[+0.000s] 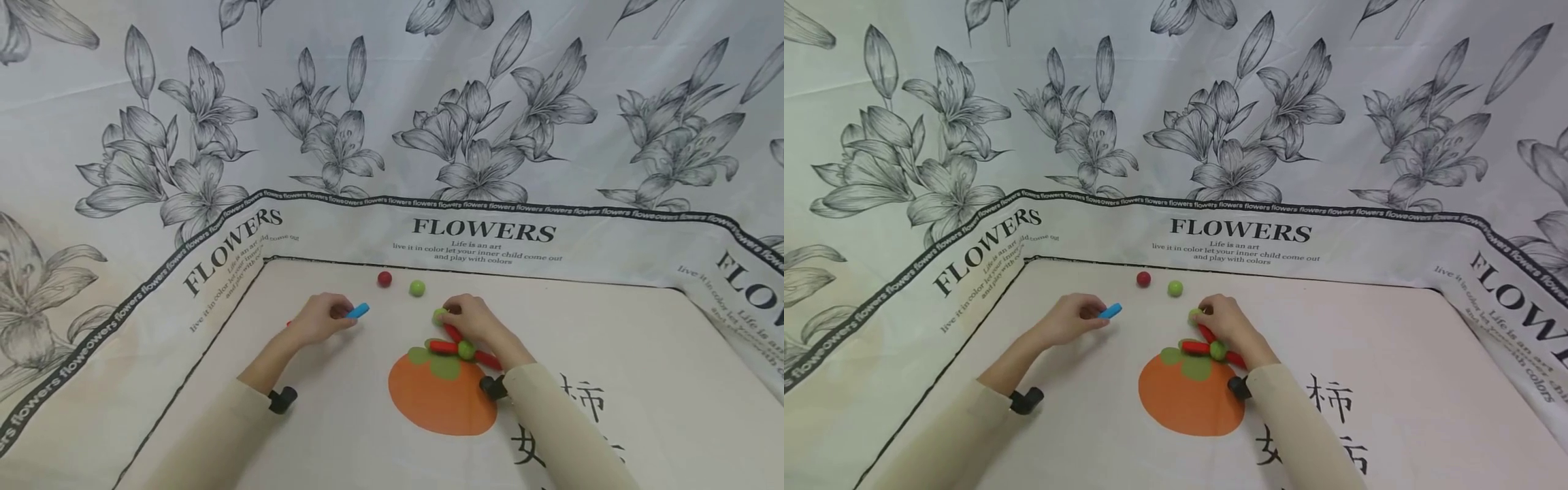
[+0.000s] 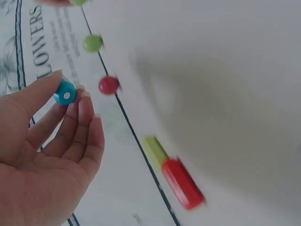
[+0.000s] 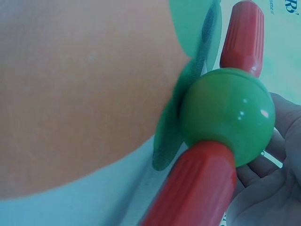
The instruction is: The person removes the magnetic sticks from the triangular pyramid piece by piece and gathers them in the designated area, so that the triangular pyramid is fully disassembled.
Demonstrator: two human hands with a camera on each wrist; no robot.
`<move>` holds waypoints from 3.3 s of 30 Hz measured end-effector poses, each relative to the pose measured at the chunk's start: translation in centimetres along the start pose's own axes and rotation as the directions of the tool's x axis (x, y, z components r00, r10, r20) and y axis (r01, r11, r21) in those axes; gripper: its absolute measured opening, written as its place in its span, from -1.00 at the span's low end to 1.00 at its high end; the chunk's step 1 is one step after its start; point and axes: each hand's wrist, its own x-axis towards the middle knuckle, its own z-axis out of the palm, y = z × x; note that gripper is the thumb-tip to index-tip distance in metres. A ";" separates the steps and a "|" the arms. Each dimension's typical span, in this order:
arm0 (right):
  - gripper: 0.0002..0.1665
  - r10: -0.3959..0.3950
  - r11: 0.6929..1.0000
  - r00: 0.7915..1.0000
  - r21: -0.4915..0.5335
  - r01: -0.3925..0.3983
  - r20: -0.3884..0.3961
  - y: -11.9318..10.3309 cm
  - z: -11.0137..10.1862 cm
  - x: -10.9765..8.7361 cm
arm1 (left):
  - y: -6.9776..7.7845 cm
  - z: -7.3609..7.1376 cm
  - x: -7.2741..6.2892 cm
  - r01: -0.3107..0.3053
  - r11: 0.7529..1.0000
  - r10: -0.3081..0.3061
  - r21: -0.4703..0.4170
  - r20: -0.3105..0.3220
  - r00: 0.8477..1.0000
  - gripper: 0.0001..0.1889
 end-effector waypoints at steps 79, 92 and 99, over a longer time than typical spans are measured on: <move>-0.83 -0.026 0.997 0.996 0.072 0.020 0.090 -0.5 -0.2 -3.1 | 1.4 3.4 1.1 -0.107 0.992 0.094 0.061 0.176 0.980 -0.57; -0.90 -0.173 0.983 0.972 0.091 0.161 0.157 -0.1 0.3 -3.7 | 4.1 8.6 4.5 -0.153 0.988 0.143 0.005 0.331 0.933 -0.52; -0.88 -0.174 0.984 0.970 0.069 0.164 0.171 0.5 0.0 -3.7 | 4.8 9.3 5.2 -0.134 0.991 0.126 0.001 0.331 0.935 -0.56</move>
